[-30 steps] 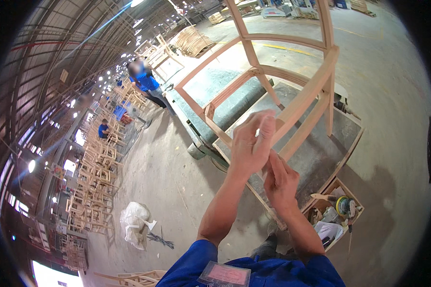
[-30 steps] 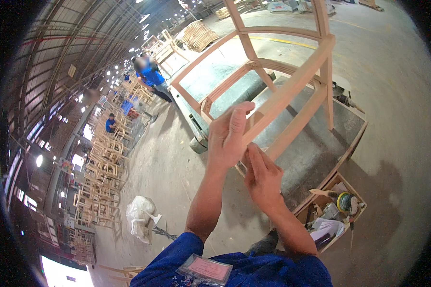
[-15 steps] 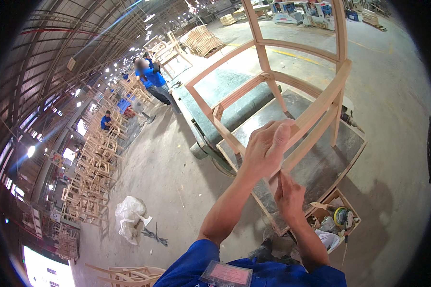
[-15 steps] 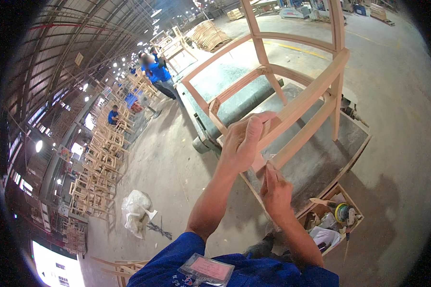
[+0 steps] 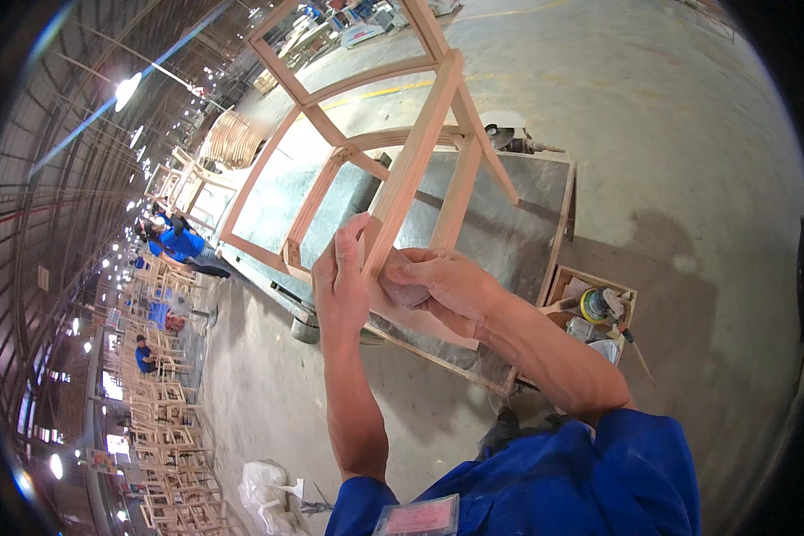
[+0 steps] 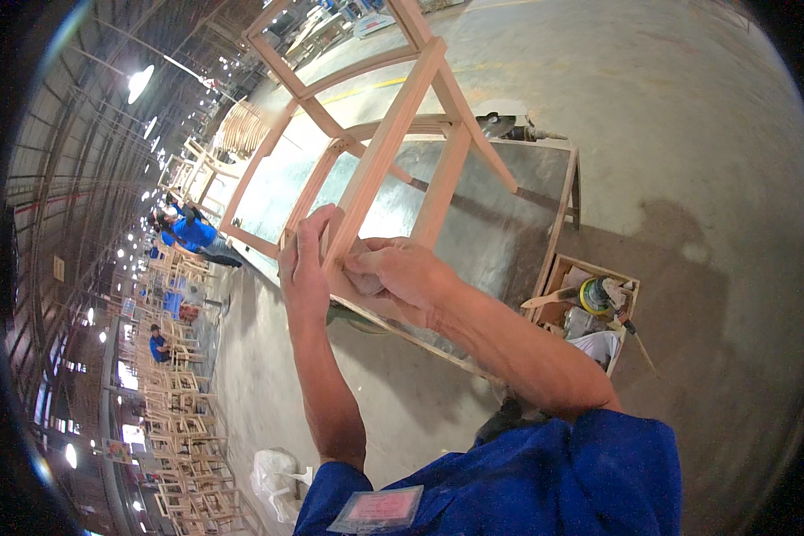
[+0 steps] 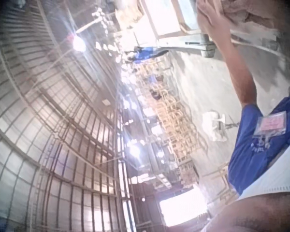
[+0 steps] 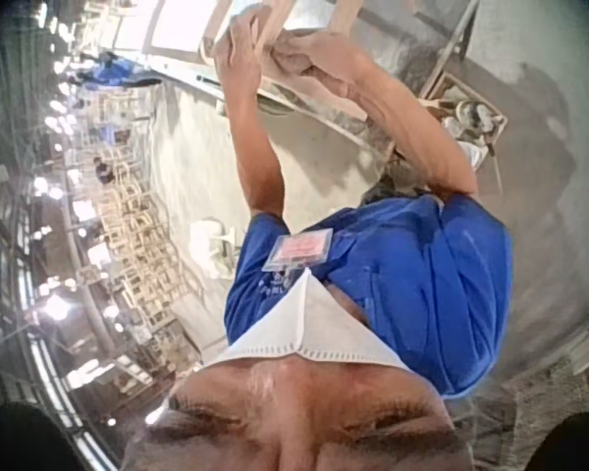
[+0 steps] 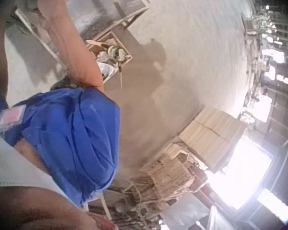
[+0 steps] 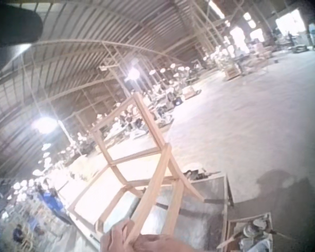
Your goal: The person smooths the surface of a wooden chair frame using a sanding block, focusing on the legs and crossbars. After sanding, the person stacks the chair with others and secures the stack with a black strap.
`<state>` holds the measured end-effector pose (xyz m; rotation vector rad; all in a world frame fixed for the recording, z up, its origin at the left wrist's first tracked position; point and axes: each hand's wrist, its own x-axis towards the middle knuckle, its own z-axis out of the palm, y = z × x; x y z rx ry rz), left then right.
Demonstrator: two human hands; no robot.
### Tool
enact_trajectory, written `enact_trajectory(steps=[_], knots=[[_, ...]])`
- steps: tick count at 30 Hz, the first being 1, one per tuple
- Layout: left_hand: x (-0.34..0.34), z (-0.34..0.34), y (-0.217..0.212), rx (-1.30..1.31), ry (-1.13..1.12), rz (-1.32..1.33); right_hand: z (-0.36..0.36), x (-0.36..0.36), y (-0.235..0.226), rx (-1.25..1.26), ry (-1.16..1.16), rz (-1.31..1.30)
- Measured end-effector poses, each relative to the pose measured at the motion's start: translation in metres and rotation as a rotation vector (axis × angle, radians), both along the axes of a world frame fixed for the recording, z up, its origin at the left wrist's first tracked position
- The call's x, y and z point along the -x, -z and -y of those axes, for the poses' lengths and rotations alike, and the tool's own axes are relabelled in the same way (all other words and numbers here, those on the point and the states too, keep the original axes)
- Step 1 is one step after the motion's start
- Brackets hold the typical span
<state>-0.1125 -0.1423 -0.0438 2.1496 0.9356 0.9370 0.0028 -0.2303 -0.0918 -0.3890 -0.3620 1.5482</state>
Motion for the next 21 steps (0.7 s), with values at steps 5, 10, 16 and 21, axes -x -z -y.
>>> enact_trajectory(steps=[5, 10, 16, 21], knots=[[0.006, 0.000, -0.003, 0.031, 0.022, -0.078, -0.007, 0.002, -0.011, 0.265, 0.094, 0.089], [0.002, 0.004, -0.012, 0.046, 0.043, -0.135, -0.079, -0.053, 0.026, 0.242, 0.301, 0.277], [0.002, -0.010, 0.002, 0.073, 0.089, -0.068, -0.078, -0.055, 0.015, 0.184, 0.443, 0.198], [0.020, -0.008, 0.009, -0.327, 0.051, 0.027, 0.005, -0.037, -0.023, -0.109, 0.379, 0.795]])
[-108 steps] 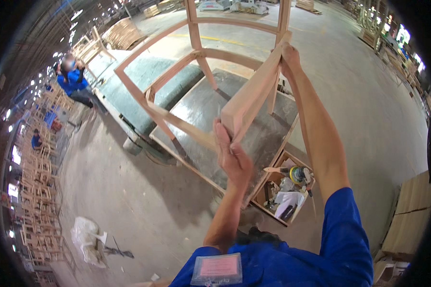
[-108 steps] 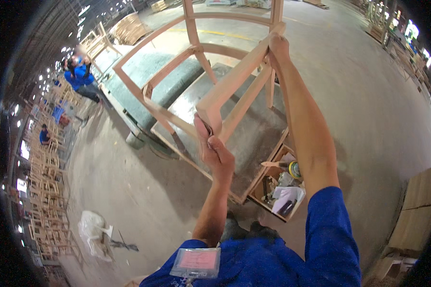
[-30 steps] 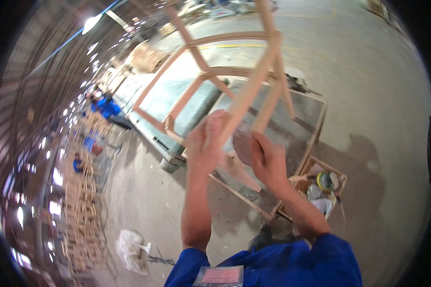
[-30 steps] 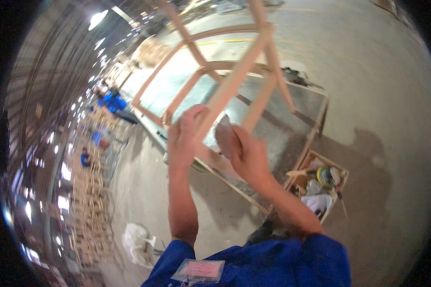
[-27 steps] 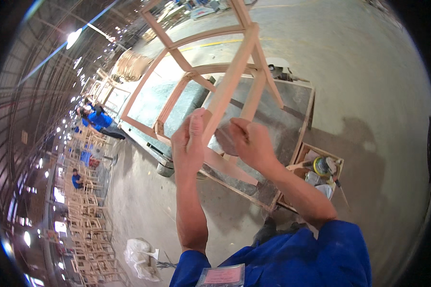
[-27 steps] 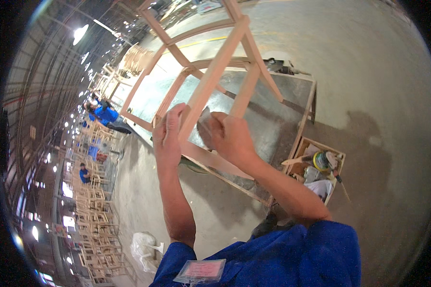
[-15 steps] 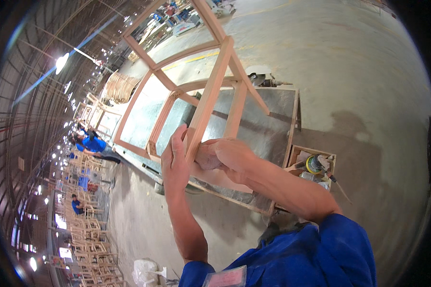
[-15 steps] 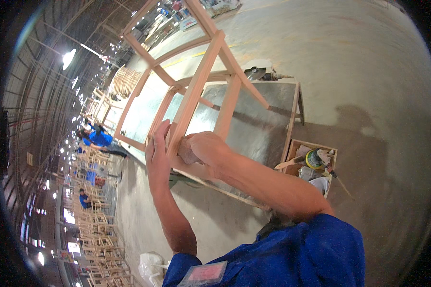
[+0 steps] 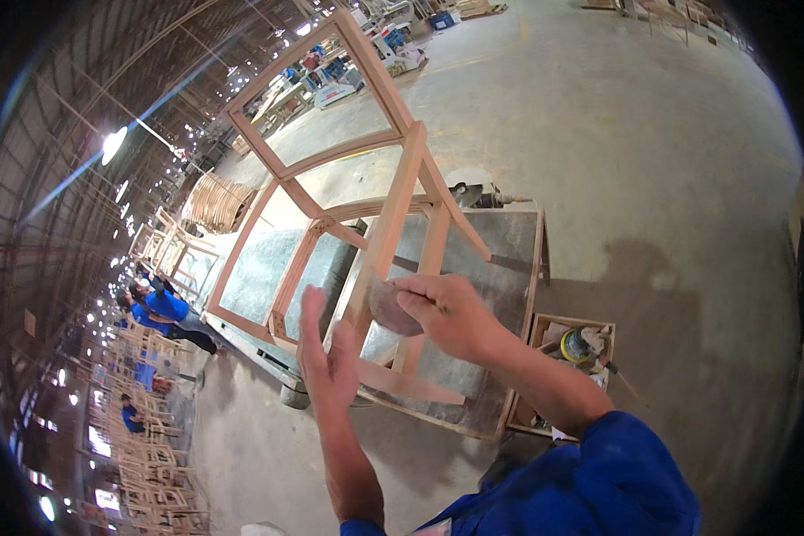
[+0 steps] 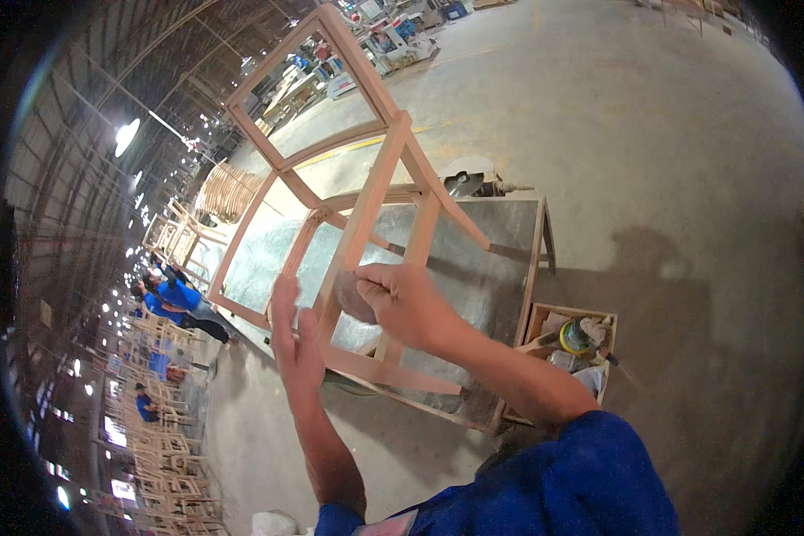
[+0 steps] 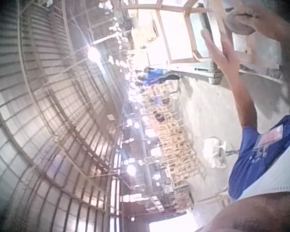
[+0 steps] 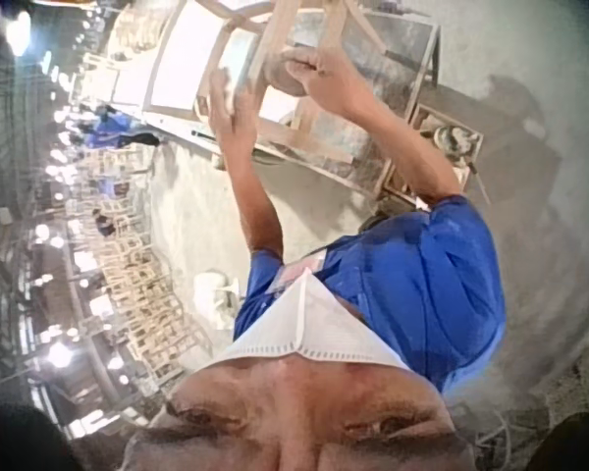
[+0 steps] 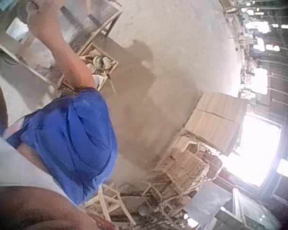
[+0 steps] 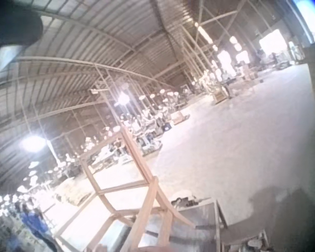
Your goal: The person smooths the surface of a wooden chair frame using a sanding block, focusing on the legs and crossbars. After sanding, the person stacks the chair with others and secures the stack with a black strap.
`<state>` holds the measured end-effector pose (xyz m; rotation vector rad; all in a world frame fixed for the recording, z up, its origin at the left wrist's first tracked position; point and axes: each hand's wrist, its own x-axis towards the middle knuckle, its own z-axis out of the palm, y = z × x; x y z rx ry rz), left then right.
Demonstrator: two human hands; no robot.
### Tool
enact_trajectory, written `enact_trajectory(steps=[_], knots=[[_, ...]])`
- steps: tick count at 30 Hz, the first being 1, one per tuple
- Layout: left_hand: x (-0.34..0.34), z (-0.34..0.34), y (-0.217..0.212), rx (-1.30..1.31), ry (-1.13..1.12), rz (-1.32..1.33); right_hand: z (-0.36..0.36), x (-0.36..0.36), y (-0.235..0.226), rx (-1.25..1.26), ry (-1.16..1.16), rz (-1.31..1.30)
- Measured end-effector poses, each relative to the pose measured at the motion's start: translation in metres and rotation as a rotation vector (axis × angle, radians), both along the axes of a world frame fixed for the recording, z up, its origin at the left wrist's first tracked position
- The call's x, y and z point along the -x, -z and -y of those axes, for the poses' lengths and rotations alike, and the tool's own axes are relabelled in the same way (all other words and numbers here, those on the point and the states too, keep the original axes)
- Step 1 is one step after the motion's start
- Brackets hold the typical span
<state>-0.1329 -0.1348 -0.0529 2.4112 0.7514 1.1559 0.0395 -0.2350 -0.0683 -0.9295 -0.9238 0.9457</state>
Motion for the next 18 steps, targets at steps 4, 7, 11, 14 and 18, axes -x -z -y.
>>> enact_trajectory(steps=[4, 7, 11, 14, 18], knots=[[-0.009, 0.017, -0.017, 0.056, 0.381, 0.259, 0.028, -0.001, -0.040, -0.313, 0.047, 0.642], [0.018, 0.003, -0.027, 0.053, 0.375, 0.206, 0.009, 0.024, -0.051, -0.420, -0.005, 0.558], [0.051, -0.014, -0.014, -0.014, -0.067, 0.406, -0.025, 0.033, -0.044, -0.422, 0.227, 0.778], [0.074, -0.042, 0.016, 0.002, -0.288, 0.450, -0.052, 0.027, -0.028, -0.374, -0.032, 1.419], [0.094, -0.054, 0.052, 0.143, -0.268, 0.405, -0.076, 0.008, -0.016, -0.518, -0.172, 1.267]])
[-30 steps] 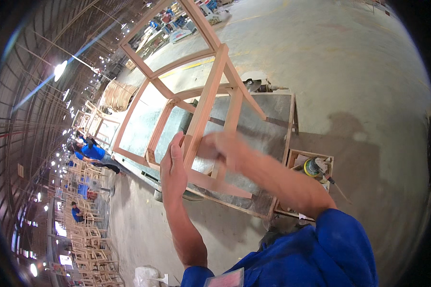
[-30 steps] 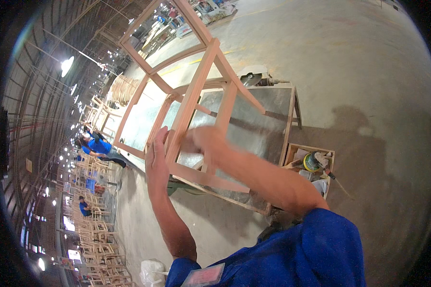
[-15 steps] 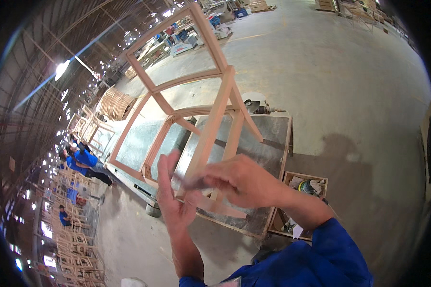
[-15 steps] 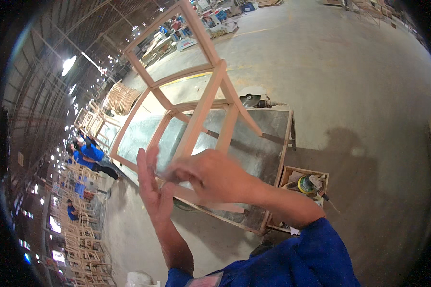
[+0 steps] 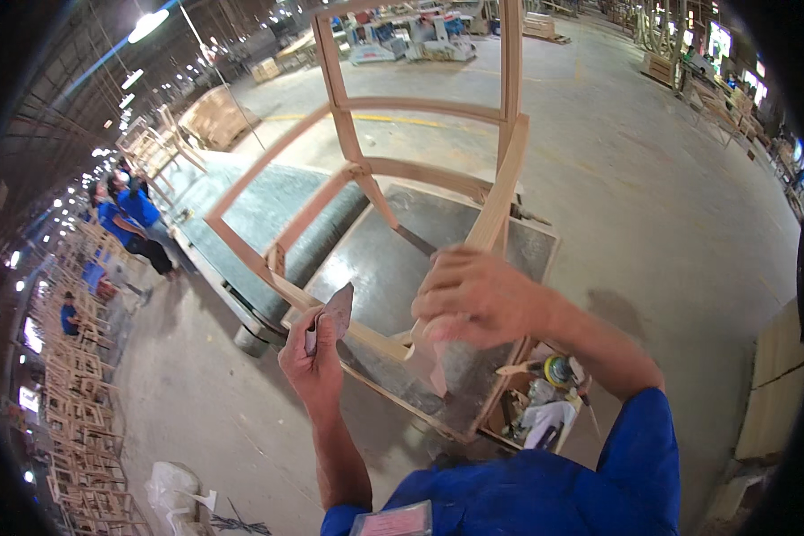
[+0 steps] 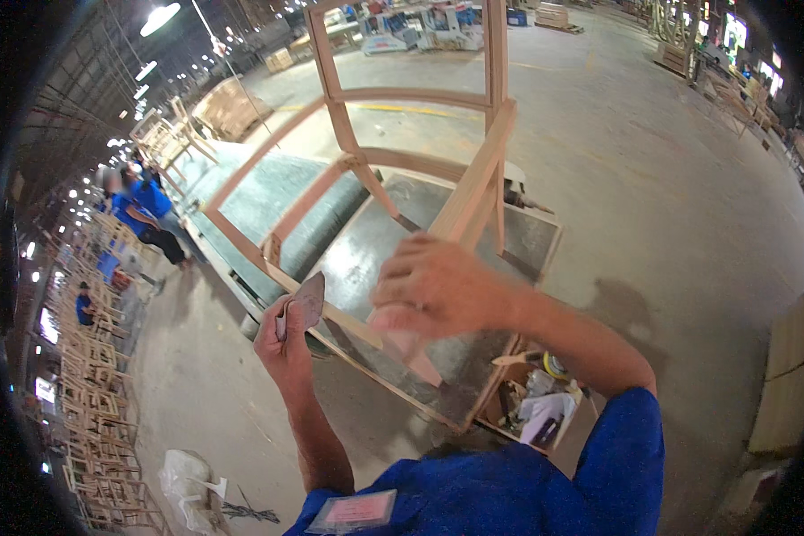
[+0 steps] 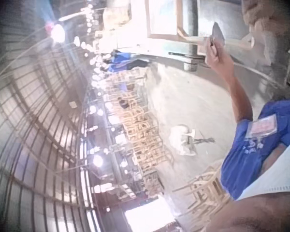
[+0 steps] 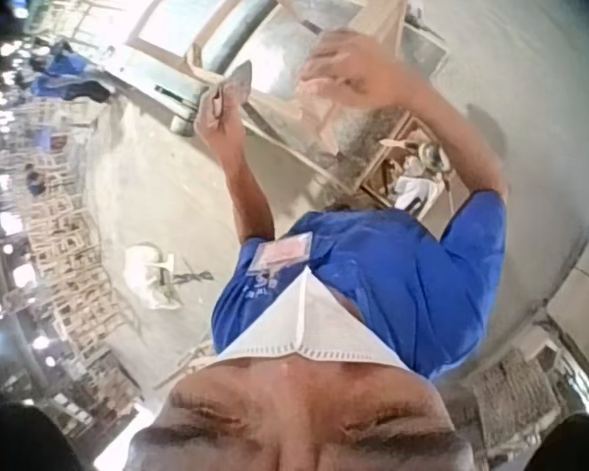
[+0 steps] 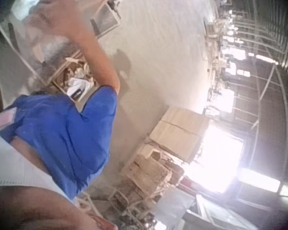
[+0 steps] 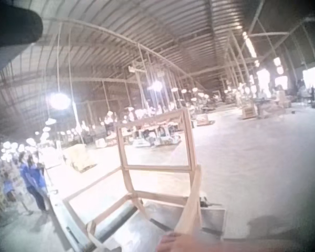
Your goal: The person smooths the surface of a wooden chair frame using a sanding block, focusing on the legs and crossbars. After sanding, the person stacks the chair with others and secures the stack with a black strap.
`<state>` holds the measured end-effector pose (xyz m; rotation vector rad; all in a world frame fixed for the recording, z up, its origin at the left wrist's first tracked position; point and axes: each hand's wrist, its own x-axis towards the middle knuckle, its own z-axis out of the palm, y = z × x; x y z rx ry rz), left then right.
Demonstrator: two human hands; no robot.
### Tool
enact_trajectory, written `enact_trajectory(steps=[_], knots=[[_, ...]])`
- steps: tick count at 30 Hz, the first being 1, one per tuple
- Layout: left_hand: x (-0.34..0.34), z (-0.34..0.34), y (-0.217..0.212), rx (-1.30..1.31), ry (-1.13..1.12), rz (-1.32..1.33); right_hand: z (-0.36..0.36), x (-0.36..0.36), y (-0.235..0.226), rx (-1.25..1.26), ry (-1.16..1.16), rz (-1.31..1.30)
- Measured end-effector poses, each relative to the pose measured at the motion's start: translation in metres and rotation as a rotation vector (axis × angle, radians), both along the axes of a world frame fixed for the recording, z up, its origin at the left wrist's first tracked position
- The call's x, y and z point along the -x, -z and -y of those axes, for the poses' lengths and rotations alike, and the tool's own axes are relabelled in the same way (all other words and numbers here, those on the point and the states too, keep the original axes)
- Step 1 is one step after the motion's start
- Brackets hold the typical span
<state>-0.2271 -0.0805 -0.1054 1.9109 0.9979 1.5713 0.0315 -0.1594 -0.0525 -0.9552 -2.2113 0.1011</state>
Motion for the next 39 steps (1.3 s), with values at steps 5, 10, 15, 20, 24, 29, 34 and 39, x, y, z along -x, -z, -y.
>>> enact_trajectory(steps=[5, 10, 15, 20, 24, 29, 34, 39], knots=[[-0.023, 0.009, 0.015, 0.267, 0.258, 0.042, -0.026, -0.107, 0.005, -0.053, 0.426, 0.080], [-0.061, 0.036, -0.006, 0.236, 1.016, 0.255, -0.049, -0.135, 0.031, -0.161, 0.726, -0.081], [-0.110, -0.029, -0.021, 0.364, 1.309, 0.132, -0.068, -0.121, 0.023, -0.123, 0.626, -0.171], [-0.066, -0.012, 0.001, 0.223, 1.391, 0.108, -0.056, -0.114, 0.036, -0.018, 0.783, -0.278], [-0.076, -0.022, 0.003, 0.194, 1.460, 0.097, -0.054, -0.123, 0.026, -0.032, 0.736, -0.167], [-0.119, -0.044, -0.007, 0.192, 1.380, 0.076, -0.068, -0.109, 0.019, 0.052, 0.802, -0.214], [-0.004, 0.008, 0.034, 0.112, 1.486, 0.113, -0.030, -0.105, 0.011, 0.194, 0.857, -0.006], [0.125, 0.024, 0.117, 0.580, 0.804, 0.074, -0.006, 0.057, -0.042, 0.291, 0.454, 0.488]])
